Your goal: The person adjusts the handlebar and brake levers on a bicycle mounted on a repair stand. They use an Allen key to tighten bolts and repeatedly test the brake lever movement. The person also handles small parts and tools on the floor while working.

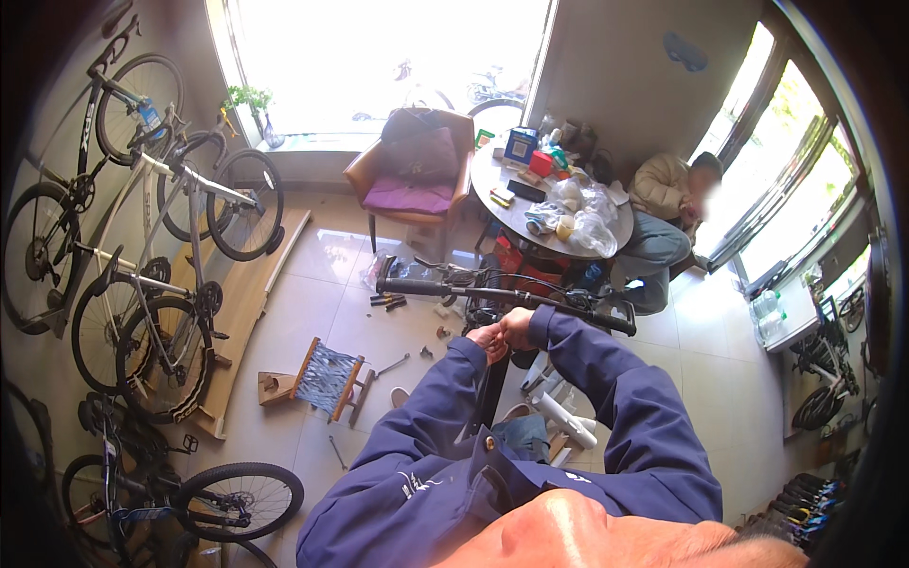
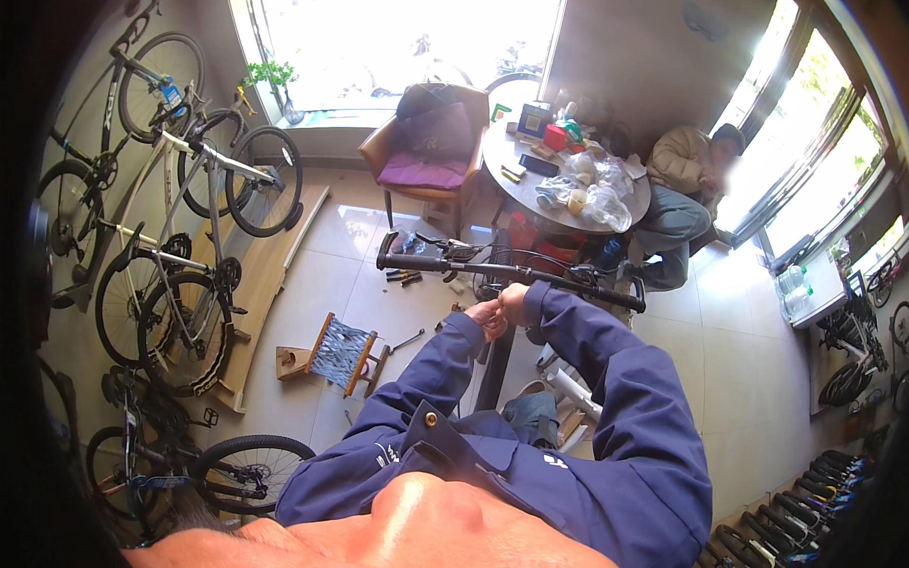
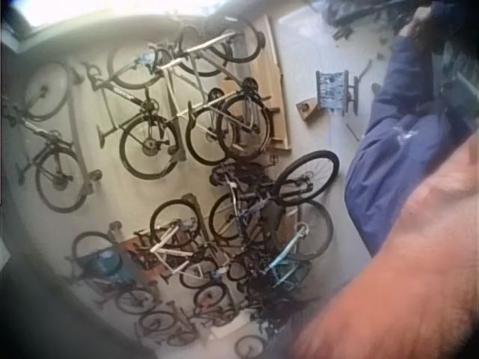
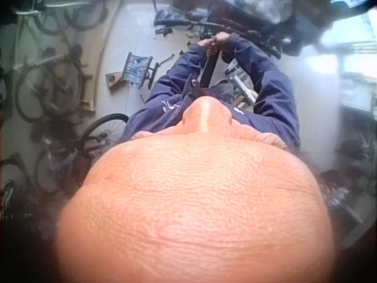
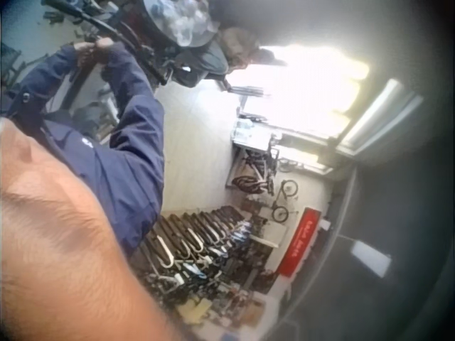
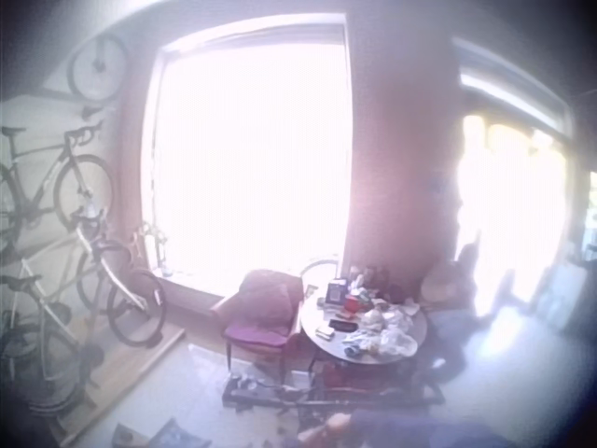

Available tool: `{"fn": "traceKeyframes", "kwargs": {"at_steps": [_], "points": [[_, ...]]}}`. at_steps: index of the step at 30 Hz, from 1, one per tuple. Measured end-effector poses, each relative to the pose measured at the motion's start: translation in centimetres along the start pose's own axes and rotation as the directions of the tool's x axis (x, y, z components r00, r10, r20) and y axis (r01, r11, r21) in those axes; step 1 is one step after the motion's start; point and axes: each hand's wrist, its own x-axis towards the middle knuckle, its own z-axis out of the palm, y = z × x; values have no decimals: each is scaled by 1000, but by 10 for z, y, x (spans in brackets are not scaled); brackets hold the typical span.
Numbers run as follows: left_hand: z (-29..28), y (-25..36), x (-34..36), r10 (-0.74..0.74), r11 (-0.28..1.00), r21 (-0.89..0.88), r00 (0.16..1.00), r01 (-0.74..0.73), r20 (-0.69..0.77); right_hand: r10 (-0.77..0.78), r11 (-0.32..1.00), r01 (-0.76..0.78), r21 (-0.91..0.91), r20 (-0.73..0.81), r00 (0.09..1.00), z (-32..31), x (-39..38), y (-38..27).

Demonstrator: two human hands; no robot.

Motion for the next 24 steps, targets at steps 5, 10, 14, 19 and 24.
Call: {"fn": "traceKeyframes", "kwargs": {"at_steps": [5,10,14,19,24], "points": [[-1,1,-25,89,968,237,996,-84,-11,-48,975,155,156,-536,843,80,21,13],[-7,14,-40,195,721,659,975,-216,106,102,938,233,258,-845,526,145,17,-1],[-8,16,-46,301,581,748,939,-320,167,168,928,221,299,-867,469,166,18,-19],[-5,18,-52,330,543,774,930,-325,159,144,897,331,292,-902,407,174,26,-19],[-6,29,-45,219,740,642,974,-201,53,216,414,389,823,-504,836,147,24,-9]]}}
